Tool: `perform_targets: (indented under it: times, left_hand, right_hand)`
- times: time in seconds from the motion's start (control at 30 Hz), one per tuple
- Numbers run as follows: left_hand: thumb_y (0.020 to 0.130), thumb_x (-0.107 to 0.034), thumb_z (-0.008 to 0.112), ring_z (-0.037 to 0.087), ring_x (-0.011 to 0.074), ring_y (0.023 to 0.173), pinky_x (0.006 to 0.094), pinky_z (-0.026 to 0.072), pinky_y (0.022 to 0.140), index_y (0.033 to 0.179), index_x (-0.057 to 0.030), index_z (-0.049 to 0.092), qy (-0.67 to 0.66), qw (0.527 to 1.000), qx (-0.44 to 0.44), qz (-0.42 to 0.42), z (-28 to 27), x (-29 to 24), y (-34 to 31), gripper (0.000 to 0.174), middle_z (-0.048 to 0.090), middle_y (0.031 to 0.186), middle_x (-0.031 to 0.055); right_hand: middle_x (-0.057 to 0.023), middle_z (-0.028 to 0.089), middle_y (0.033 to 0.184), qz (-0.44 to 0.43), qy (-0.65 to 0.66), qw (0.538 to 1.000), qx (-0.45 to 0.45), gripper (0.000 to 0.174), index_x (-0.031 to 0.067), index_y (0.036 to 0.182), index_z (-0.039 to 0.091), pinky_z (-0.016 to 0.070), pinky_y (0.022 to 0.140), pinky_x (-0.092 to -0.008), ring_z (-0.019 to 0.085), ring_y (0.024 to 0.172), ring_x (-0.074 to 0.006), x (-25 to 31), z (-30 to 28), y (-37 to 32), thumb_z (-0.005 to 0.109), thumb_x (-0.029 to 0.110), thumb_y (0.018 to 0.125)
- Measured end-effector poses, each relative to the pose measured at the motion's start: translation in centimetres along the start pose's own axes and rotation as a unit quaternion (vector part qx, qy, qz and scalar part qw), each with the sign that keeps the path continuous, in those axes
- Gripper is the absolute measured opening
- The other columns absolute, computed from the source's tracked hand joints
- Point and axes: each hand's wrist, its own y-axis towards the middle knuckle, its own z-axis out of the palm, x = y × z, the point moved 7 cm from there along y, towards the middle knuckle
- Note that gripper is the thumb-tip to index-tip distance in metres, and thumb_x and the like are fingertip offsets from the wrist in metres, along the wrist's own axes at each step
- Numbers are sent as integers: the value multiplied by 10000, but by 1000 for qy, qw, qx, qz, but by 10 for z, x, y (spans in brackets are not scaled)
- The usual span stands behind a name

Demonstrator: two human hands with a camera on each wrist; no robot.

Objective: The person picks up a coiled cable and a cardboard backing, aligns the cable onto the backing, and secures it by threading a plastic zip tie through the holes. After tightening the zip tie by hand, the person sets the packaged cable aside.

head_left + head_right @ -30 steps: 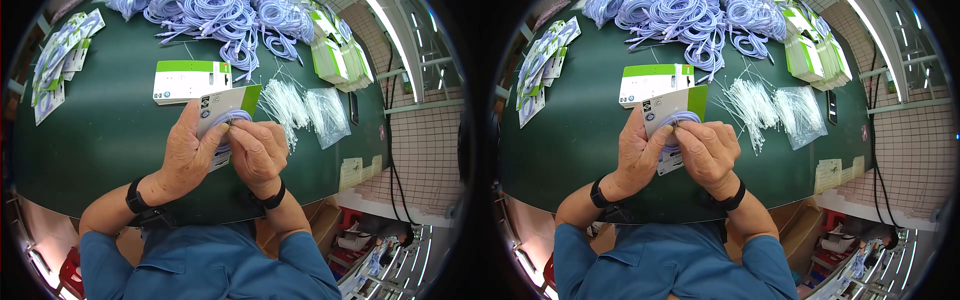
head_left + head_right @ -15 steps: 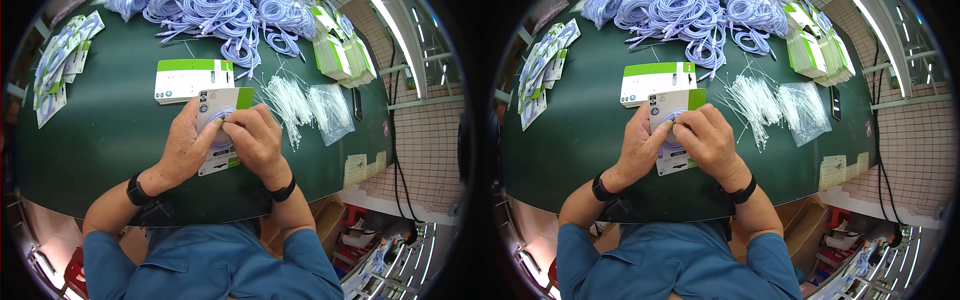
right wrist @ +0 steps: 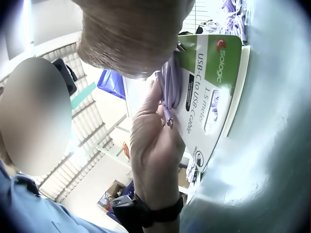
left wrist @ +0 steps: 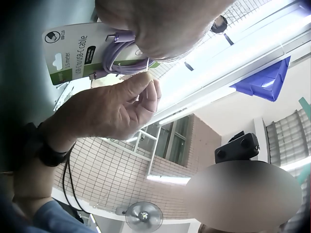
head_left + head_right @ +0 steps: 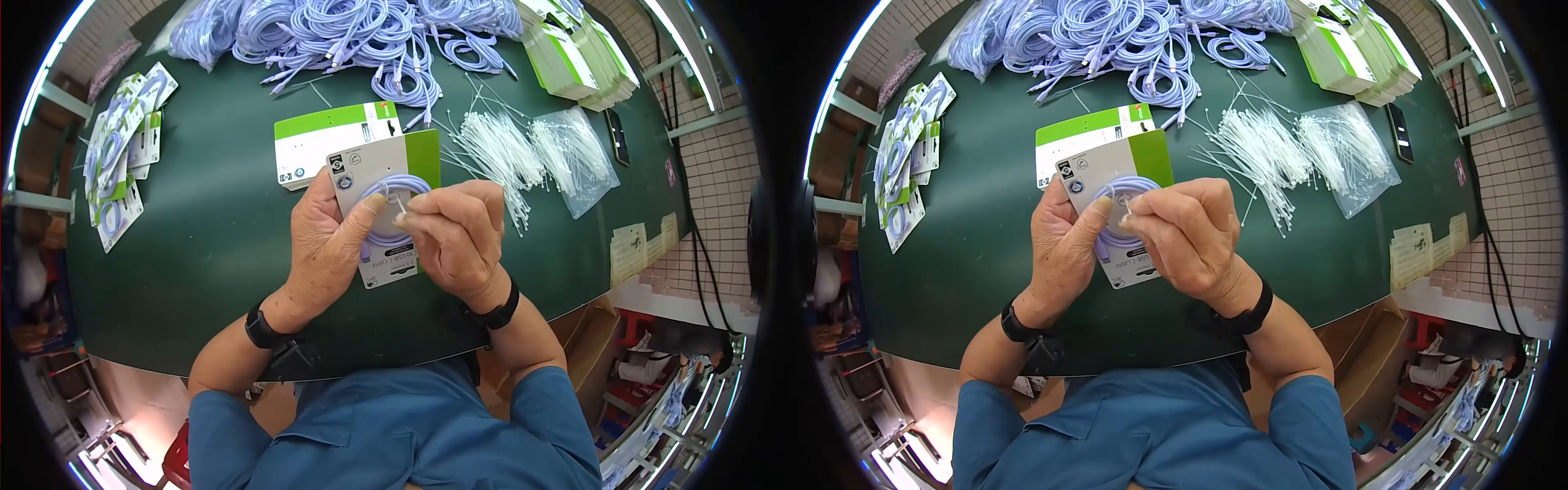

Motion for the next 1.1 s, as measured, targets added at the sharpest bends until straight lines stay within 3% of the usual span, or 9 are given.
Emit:
perform_targets:
  times: [0.43, 1.1]
  left_hand:
    - [1048, -45, 675, 721, 143, 1105, 304, 589, 955, 1393, 34, 588, -42, 999, -12, -14, -6, -6, 3, 365, 746, 1256, 126]
    - [1048, -41, 663, 718, 139, 1093, 299, 589, 942, 1388, 35, 587, -44, 998, -11, -53, -7, 6, 4, 356, 743, 1253, 121]
  right_hand:
    - [-132, 777, 1124, 24, 195, 978, 65, 289, 95, 1001, 614, 588, 699, -353, 752, 899, -271, 12, 10, -8, 849, 22, 850]
    - [-146, 780, 1129, 58, 255, 963, 59, 272, 97, 1015, 617, 599, 720, -370, 756, 868, -275, 6, 9, -7, 828, -2, 876]
